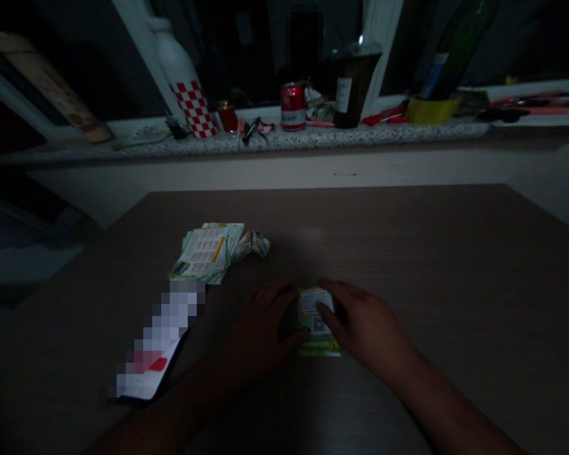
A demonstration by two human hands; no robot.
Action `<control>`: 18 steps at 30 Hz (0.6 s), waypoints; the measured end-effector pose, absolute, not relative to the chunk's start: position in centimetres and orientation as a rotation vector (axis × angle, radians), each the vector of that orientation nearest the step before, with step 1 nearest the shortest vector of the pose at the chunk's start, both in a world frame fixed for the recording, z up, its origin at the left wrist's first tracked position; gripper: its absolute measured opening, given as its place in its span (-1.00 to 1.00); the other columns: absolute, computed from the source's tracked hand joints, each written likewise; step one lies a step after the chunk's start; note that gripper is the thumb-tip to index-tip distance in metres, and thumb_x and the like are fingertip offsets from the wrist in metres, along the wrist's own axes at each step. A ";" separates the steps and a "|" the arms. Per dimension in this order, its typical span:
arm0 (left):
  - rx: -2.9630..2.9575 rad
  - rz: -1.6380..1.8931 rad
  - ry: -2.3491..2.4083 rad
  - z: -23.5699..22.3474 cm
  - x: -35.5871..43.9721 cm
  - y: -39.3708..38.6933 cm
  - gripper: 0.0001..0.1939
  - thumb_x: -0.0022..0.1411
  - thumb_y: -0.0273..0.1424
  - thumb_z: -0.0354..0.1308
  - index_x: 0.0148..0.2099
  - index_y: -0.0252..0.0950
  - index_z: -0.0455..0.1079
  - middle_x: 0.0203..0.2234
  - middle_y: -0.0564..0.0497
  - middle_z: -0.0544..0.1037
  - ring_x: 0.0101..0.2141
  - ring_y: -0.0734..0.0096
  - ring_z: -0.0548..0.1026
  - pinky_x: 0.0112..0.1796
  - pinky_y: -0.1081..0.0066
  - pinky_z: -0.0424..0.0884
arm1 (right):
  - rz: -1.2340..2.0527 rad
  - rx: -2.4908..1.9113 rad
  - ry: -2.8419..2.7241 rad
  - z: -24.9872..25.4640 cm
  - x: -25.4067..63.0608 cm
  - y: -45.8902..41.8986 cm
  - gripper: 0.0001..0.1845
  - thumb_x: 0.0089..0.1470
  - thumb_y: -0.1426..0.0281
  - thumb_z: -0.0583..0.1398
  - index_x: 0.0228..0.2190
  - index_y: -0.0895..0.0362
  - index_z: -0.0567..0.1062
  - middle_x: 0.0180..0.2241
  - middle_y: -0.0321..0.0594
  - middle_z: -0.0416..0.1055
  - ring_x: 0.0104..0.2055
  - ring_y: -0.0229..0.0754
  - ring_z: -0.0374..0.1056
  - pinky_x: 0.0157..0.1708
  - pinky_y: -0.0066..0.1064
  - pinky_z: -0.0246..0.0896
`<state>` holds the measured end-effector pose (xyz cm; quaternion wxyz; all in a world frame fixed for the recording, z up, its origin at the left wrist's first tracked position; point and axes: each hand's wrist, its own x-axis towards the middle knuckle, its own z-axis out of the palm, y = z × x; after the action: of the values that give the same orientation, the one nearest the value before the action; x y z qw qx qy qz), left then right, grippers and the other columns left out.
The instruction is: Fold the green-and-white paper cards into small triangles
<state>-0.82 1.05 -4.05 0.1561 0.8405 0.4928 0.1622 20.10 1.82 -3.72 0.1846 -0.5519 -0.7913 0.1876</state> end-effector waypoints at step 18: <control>1.235 0.809 1.279 -2.7 -0.9 1.4 -0.70 0.15 -0.19 0.19 -0.30 -0.35 0.52 -0.39 -0.05 0.61 -0.33 0.27 0.55 -0.33 0.42 0.41 | 1.542 -1.133 -1.102 -3.9 18.6 1.2 -0.40 -0.15 0.45 0.37 -0.05 0.02 0.33 -0.30 -0.31 0.58 -0.24 -0.21 0.51 -0.21 -0.42 0.40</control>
<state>-0.87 1.38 -2.74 0.5597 0.5240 0.5426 0.3430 18.63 1.22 -3.87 0.4498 -0.4580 -0.4458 0.6238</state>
